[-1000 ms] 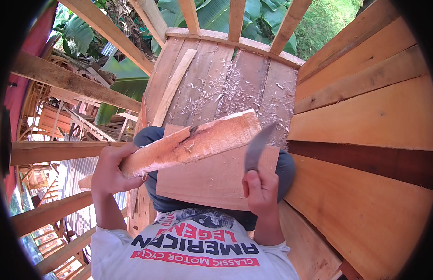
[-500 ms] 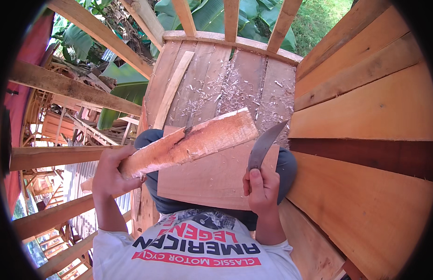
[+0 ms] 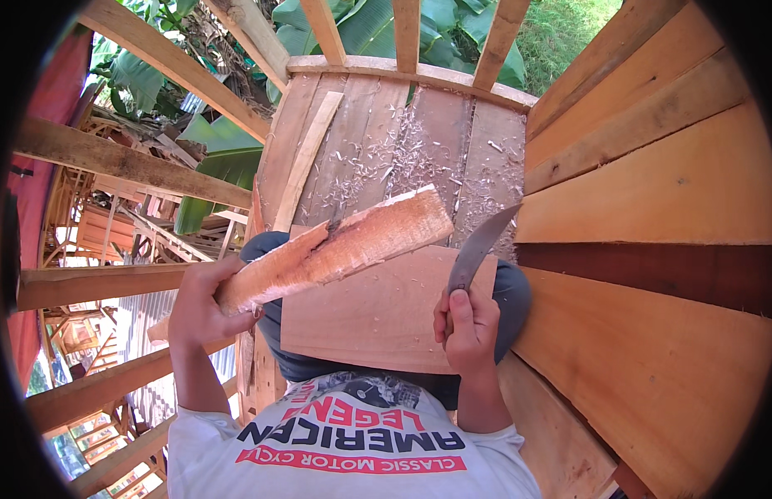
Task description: The person sits cross-legged on a wooden platform and uses a curved knife to shave and shape a long piece of wood. They hold the wood in their left hand and repeatedly scrape the surface with the knife in their right hand, producing wood shavings.
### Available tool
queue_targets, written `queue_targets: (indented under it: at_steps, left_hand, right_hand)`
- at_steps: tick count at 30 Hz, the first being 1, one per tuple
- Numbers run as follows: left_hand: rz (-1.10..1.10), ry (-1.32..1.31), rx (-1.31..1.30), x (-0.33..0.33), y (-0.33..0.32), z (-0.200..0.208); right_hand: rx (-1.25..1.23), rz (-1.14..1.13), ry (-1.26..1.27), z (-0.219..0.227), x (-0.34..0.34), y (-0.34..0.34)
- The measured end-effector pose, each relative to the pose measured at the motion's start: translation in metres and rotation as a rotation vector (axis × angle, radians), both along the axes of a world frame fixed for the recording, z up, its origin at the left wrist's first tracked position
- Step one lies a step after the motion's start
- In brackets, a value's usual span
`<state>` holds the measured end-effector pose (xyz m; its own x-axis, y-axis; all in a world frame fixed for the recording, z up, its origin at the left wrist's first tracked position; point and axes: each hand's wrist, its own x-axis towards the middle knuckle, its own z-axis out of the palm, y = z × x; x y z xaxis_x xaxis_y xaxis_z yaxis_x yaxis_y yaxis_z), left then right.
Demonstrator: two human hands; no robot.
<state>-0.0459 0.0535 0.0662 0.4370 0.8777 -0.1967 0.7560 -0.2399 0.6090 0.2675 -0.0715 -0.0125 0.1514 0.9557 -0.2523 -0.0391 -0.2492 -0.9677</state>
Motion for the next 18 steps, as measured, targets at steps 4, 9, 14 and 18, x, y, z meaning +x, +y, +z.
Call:
queue_targets:
  at_steps: [4, 9, 14, 18]
  left_hand:
    - [-0.041, -0.028, 0.049, 0.011, 0.002, 0.000]
    - [0.032, -0.011, 0.025, 0.000, 0.003, -0.003]
    - [0.093, -0.077, -0.175, -0.012, 0.005, -0.018]
    - [0.016, -0.267, -0.259, 0.023, 0.001, -0.030]
  right_hand:
    - [0.176, 0.429, -0.250, 0.004, -0.018, 0.010]
    - [0.071, 0.238, -0.074, 0.013, 0.007, 0.002]
    - [0.005, 0.074, 0.000, -0.002, 0.008, -0.002]
    - [-0.002, 0.060, 0.088, 0.000, -0.006, 0.001]
